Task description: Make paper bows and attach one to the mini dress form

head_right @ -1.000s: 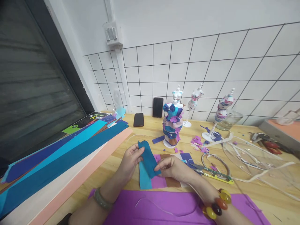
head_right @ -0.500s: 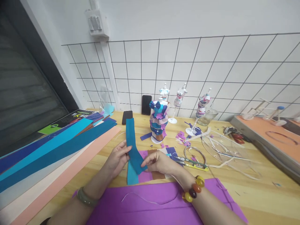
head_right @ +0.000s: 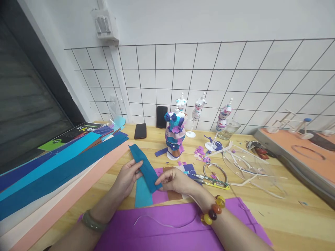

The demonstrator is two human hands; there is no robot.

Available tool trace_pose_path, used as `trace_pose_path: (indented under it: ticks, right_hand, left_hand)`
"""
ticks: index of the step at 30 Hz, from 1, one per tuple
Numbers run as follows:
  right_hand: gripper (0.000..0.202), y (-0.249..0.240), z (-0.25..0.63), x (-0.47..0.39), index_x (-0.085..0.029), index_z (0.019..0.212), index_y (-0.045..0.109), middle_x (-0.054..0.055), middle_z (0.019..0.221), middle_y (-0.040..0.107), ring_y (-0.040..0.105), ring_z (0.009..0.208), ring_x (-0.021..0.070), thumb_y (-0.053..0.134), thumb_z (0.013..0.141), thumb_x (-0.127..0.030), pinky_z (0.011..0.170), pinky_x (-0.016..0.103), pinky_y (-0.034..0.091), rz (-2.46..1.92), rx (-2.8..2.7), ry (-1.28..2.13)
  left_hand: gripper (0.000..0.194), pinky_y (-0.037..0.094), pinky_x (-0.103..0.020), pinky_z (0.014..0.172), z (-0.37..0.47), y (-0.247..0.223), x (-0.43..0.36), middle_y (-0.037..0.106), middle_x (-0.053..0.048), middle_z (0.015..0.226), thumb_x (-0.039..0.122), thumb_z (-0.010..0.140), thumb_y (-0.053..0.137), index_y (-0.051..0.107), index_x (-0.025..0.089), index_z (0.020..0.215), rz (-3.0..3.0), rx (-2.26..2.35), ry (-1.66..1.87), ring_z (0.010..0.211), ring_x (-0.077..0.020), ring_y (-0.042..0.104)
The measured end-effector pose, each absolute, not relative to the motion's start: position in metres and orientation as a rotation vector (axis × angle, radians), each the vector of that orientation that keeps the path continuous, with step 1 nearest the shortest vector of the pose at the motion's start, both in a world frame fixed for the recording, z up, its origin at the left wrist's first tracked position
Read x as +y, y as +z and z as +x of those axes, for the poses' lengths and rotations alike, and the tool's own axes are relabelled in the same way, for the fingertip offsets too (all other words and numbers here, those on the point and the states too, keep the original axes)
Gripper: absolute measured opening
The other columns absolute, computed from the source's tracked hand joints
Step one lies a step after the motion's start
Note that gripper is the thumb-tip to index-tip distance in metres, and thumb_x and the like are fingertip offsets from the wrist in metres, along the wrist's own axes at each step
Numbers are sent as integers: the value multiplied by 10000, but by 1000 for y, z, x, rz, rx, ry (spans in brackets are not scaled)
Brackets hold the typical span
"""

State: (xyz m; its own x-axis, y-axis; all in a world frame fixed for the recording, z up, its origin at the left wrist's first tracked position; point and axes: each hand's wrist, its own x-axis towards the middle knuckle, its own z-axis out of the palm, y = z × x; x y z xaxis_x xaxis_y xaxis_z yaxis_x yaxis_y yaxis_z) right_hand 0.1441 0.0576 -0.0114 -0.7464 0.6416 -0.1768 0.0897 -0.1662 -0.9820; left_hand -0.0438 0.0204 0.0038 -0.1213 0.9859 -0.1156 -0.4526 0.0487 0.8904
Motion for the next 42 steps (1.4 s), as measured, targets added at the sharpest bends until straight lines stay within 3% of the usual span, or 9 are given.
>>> trace_pose_path:
  ticks: [12,17,23,31,38,42]
  right_hand:
    - [292,-11,142,57,-141,781,700,9,698,674,596,613,100,767,534,-282,680,253,463,-799,-1706,2010]
    - [290,-14,143,58,-144,798,701,1,671,651,578,613,103,761,550,-283,666,251,454,-796,-1737,1980]
    - [246,-9,143,57,-169,814,713,20,789,629,549,675,111,730,600,-289,647,234,439,-724,-1867,1863]
    - [259,-14,142,57,-170,845,711,-7,716,602,505,605,83,717,618,-294,569,204,395,-747,-1903,1802]
    - [320,1,149,59,-177,947,673,17,791,651,576,726,116,697,651,-297,721,261,436,-693,-1802,1967]
    - [291,25,164,65,-158,931,665,39,811,661,587,750,121,692,667,-278,771,280,437,-774,-1656,1824]
  left_hand:
    - [214,502,-299,631,-36,3,15,674,-60,740,277,666,674,609,116,791,858,953,1191,632,-157,619]
    - [214,499,-291,606,-36,0,17,667,-54,691,291,673,666,597,110,765,855,986,1200,597,-149,612]
    - [222,502,-291,597,-35,4,16,674,-59,711,283,677,663,581,122,806,821,998,1178,581,-147,618]
    - [254,514,-313,608,-30,4,14,684,-61,704,285,647,685,579,124,812,815,994,1171,600,-171,636]
    - [288,524,-318,604,-32,5,16,682,-48,698,290,615,705,579,131,819,781,1076,1176,584,-164,635]
    - [252,526,-301,600,-33,5,18,675,-33,665,277,610,704,575,132,771,783,1121,1182,594,-159,633]
